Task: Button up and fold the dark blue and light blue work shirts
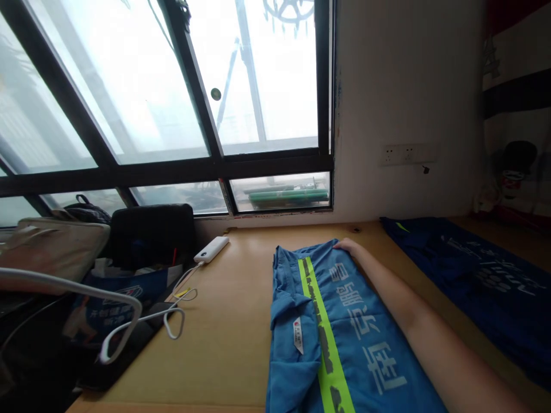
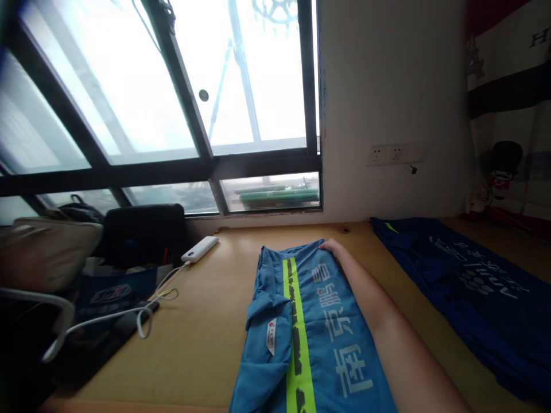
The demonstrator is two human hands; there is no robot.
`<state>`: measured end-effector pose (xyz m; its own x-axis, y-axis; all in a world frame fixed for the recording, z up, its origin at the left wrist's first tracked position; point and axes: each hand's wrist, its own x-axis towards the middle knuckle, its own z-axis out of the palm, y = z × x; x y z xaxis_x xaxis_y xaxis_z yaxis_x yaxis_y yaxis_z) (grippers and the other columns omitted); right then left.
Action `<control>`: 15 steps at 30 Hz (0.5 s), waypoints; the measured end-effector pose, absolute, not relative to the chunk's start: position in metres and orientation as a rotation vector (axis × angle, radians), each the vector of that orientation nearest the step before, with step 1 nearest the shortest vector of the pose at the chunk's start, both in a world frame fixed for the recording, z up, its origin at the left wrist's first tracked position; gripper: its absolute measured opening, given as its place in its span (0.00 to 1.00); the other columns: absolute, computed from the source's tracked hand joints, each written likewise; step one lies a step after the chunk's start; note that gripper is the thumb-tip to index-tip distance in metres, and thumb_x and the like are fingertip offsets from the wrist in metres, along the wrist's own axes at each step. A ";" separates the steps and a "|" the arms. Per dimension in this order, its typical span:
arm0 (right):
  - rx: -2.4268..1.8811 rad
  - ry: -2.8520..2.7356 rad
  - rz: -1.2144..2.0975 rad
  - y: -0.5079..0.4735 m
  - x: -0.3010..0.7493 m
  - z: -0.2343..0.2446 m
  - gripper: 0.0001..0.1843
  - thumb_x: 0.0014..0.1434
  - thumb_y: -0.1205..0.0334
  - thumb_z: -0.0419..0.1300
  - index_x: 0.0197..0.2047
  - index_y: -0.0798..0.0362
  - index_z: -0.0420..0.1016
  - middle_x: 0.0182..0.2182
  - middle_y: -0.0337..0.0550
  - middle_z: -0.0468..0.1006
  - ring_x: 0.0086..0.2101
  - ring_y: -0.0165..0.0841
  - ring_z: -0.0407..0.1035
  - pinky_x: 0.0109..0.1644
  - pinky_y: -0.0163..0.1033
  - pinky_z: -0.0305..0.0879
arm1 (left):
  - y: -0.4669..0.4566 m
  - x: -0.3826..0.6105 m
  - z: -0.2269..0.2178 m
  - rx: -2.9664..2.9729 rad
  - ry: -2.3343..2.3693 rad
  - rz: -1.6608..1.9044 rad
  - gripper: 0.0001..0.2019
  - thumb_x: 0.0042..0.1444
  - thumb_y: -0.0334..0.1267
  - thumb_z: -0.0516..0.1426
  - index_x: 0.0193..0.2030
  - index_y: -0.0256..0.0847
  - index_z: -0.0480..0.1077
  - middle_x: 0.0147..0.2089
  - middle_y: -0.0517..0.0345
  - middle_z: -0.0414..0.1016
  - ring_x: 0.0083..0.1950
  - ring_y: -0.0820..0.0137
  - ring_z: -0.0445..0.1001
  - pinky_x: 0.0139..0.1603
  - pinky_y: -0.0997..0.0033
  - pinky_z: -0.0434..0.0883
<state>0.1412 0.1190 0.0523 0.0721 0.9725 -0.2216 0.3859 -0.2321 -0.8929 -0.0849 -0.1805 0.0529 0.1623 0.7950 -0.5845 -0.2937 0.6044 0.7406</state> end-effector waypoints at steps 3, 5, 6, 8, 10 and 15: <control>-1.619 -1.377 1.167 0.134 0.139 0.049 0.08 0.46 0.71 0.60 0.32 0.63 0.73 0.15 0.39 0.69 0.18 0.25 0.60 0.22 0.30 0.57 | -0.137 -0.079 0.046 0.827 1.332 1.065 0.23 0.51 0.49 0.52 0.55 0.65 0.54 0.45 0.61 0.71 0.53 0.54 0.66 0.33 0.54 0.74; -1.569 -1.380 1.175 0.137 0.145 0.050 0.11 0.48 0.71 0.58 0.37 0.62 0.74 0.14 0.37 0.68 0.15 0.23 0.56 0.20 0.29 0.55 | -0.126 -0.080 0.039 0.972 1.379 1.147 0.24 0.49 0.47 0.54 0.55 0.60 0.57 0.45 0.58 0.71 0.54 0.54 0.64 0.35 0.55 0.74; -1.547 -1.378 1.180 0.136 0.150 0.052 0.12 0.49 0.70 0.57 0.39 0.61 0.73 0.14 0.36 0.68 0.15 0.22 0.55 0.20 0.29 0.54 | -0.123 -0.080 0.037 1.013 1.383 1.158 0.25 0.48 0.45 0.55 0.54 0.58 0.58 0.44 0.56 0.71 0.54 0.54 0.64 0.35 0.56 0.75; -1.510 -1.366 1.191 0.132 0.166 0.059 0.15 0.50 0.70 0.56 0.43 0.59 0.72 0.16 0.37 0.69 0.14 0.22 0.56 0.19 0.29 0.55 | -0.122 -0.078 0.037 1.049 1.370 1.149 0.25 0.47 0.44 0.56 0.53 0.58 0.59 0.43 0.57 0.72 0.53 0.54 0.66 0.34 0.58 0.75; -1.486 -1.342 1.191 0.126 0.185 0.070 0.17 0.51 0.69 0.56 0.46 0.58 0.70 0.18 0.38 0.71 0.15 0.22 0.57 0.20 0.29 0.57 | -0.127 -0.072 0.041 1.022 1.342 1.137 0.22 0.49 0.46 0.53 0.53 0.60 0.59 0.40 0.61 0.73 0.50 0.54 0.68 0.29 0.56 0.75; -1.470 -1.273 1.157 0.107 0.241 0.111 0.18 0.54 0.68 0.55 0.49 0.56 0.68 0.22 0.41 0.74 0.17 0.23 0.61 0.21 0.30 0.60 | -0.187 -0.069 0.055 0.758 1.153 1.040 0.20 0.53 0.49 0.46 0.55 0.61 0.56 0.35 0.62 0.73 0.41 0.54 0.74 0.21 0.54 0.73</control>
<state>0.2409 0.1067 0.1110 0.0533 0.9924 -0.1112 0.2051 -0.1198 -0.9714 -0.0691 -0.1873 0.0551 0.0660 0.9331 -0.3535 -0.2556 0.3582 0.8980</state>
